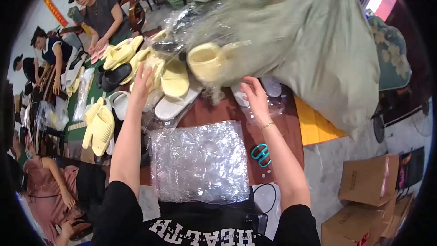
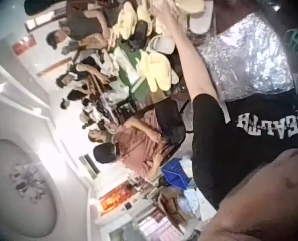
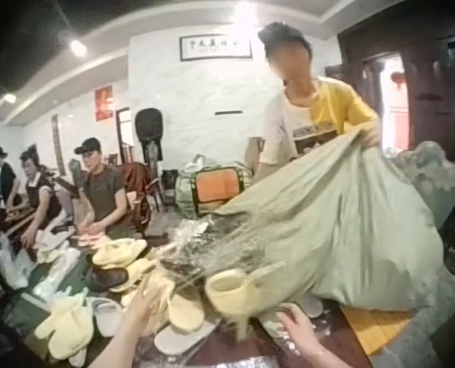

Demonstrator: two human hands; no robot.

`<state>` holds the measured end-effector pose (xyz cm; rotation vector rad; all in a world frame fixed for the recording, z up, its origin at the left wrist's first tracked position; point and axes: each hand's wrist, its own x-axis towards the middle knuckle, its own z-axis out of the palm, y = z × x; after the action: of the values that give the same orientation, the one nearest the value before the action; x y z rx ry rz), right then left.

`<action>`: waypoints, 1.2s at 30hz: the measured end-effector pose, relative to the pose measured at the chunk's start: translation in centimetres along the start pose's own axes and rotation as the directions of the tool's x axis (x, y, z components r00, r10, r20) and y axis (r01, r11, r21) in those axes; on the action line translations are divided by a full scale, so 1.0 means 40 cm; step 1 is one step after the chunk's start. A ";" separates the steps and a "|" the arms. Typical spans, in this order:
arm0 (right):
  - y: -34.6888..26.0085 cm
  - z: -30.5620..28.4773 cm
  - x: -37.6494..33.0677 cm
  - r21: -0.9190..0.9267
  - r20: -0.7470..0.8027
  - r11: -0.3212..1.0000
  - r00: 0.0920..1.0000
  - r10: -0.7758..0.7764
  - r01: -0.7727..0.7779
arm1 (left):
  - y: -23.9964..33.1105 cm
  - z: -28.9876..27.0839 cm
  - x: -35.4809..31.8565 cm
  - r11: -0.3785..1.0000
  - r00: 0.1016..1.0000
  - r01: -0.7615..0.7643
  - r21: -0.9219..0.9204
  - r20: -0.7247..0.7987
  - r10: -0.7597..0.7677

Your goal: Packaging various rubber slippers and sandals into plastic bags and organizing them on a workbench.

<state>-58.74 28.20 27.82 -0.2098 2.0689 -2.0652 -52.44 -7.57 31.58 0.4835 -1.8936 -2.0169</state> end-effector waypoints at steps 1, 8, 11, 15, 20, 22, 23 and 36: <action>-0.007 0.009 0.003 -0.066 -0.011 0.996 0.998 -0.054 0.053 | -0.010 -0.025 -0.004 0.999 0.998 -0.010 -0.039 -0.065 0.008; -0.054 0.031 0.073 -0.064 -0.133 0.977 0.969 -0.209 0.202 | 0.007 0.028 -0.044 0.523 0.738 -0.407 0.749 -0.068 0.672; -0.101 0.023 0.083 -0.031 -0.234 0.965 0.937 -0.261 0.261 | 0.066 0.159 -0.033 0.311 0.640 -0.578 0.754 0.183 0.746; -0.036 -0.031 0.108 -0.359 -0.206 0.917 0.944 -0.259 0.174 | 0.058 0.278 0.021 0.183 0.674 -0.644 0.743 0.438 0.595; 0.094 -0.109 0.113 -0.311 -0.204 0.950 0.977 -0.056 -0.011 | -0.037 0.103 0.149 0.498 0.939 -0.285 0.819 0.134 0.317; 0.191 -0.170 0.125 -0.424 -0.173 0.841 0.881 -0.441 0.337 | -0.080 0.027 0.173 0.476 0.946 -0.272 0.836 0.141 0.293; 0.247 -0.249 0.122 -0.676 -0.101 0.708 0.926 -0.363 0.204 | -0.105 0.023 0.168 0.394 0.938 -0.258 0.882 0.131 0.322; 0.114 -0.107 0.026 -0.629 0.054 0.699 0.916 -0.397 0.340 | 0.024 0.456 -0.023 0.740 0.769 -0.570 0.357 0.549 0.328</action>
<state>-60.59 32.11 23.19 -0.7071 2.9144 -1.4621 -60.03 8.93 33.61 -0.3858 -2.5214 -1.3514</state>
